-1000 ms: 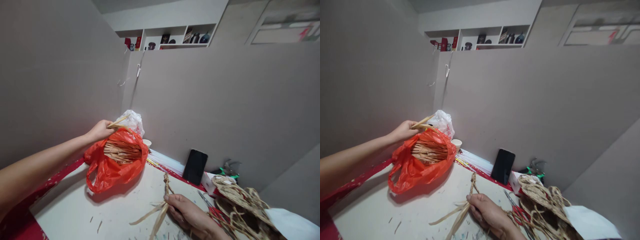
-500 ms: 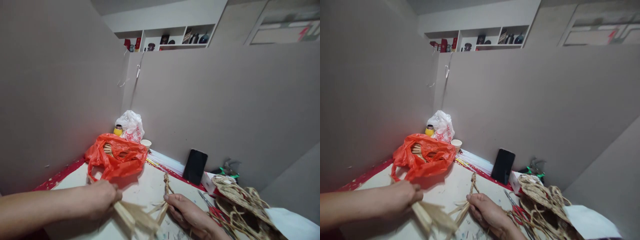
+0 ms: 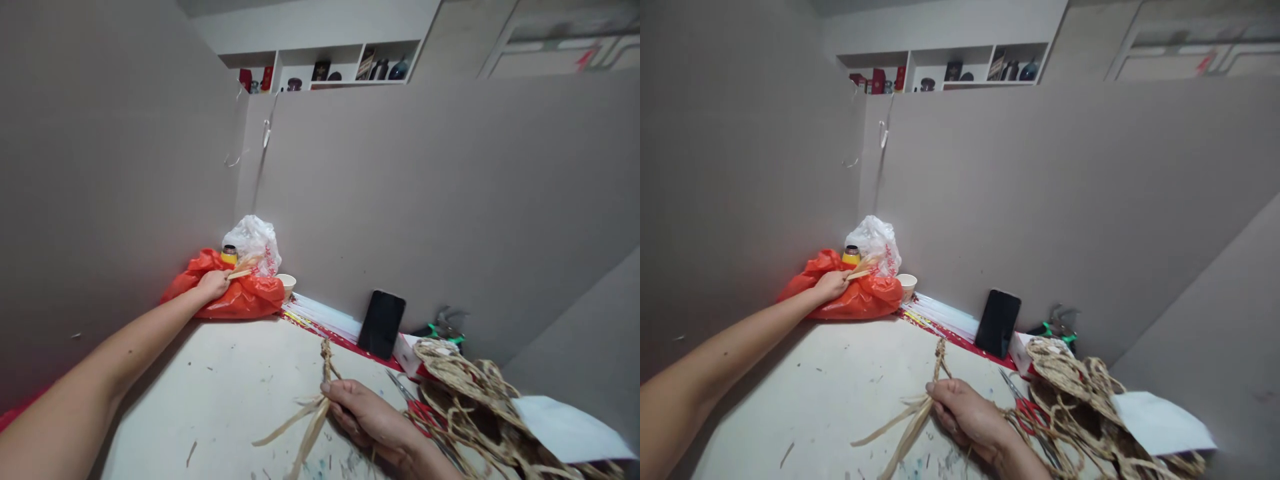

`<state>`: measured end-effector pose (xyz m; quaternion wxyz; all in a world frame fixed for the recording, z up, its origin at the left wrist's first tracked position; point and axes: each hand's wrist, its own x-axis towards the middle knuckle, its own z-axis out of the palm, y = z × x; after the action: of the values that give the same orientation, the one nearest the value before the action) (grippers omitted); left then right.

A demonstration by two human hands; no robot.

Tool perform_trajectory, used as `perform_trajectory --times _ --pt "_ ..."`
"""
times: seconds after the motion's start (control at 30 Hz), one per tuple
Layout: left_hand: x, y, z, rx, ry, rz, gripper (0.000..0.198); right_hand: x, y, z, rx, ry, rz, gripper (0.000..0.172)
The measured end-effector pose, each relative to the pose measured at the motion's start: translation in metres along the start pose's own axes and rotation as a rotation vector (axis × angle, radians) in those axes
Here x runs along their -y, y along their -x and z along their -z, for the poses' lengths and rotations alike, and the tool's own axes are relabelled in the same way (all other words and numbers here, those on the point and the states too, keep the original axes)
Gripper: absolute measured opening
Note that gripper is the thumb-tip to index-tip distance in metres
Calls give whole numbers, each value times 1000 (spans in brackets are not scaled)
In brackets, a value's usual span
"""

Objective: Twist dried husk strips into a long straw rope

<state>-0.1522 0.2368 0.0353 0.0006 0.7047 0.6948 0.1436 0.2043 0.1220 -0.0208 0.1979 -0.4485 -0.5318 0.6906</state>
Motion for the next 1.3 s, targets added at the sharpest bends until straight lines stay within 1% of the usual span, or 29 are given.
perform_trajectory --times 0.1,0.17,0.3,0.4,0.5,0.6,0.67,0.7,0.8,0.83,0.87,0.9,0.97,1.0,1.07,1.13,1.17,1.23,1.3 --pt "8 2 -17 17 -24 36 44 0 0 0 -12 -2 2 41" --pt "14 2 -18 32 -31 68 43 0 0 0 -9 -12 3 41" --pt "21 -3 -7 50 -31 119 45 1 1 1 8 -26 -4 41" --pt "20 -4 3 71 -40 108 43 2 1 1 23 -30 -6 41" --pt "16 1 13 88 -54 80 41 3 1 1 27 -29 -2 40" --pt "8 11 31 70 -69 47 42 4 1 1 24 -31 -8 39" --pt "-3 22 47 31 -82 9 45 5 2 0 32 -43 -12 39" --pt "-10 28 55 1 -93 -24 46 5 2 1 38 -48 -5 40" --pt "-34 49 76 -173 -213 -158 48 5 3 1 39 -53 23 40" --pt "-41 56 81 -194 -225 -210 49 6 3 1 36 -53 27 40" --pt "-48 64 83 -180 -215 -243 50 6 4 1 34 -53 28 40" --pt "-55 71 84 -141 -193 -251 49 6 4 1 34 -56 29 40" --pt "-66 90 77 -49 -140 -262 48 7 4 1 41 -66 34 39" --pt "-70 101 70 -23 -121 -277 48 7 4 1 44 -67 35 39" --pt "-78 126 53 -15 -119 -346 52 6 3 2 44 -60 32 40" --pt "-84 150 37 90 -116 -413 56 5 2 3 42 -47 21 40" --pt "-86 160 30 165 -120 -435 55 5 1 4 42 -42 17 40" --pt "-85 173 22 254 -146 -402 42 4 0 5 45 -35 13 39" --pt "-78 176 23 283 -160 -354 29 3 0 6 44 -30 18 40"
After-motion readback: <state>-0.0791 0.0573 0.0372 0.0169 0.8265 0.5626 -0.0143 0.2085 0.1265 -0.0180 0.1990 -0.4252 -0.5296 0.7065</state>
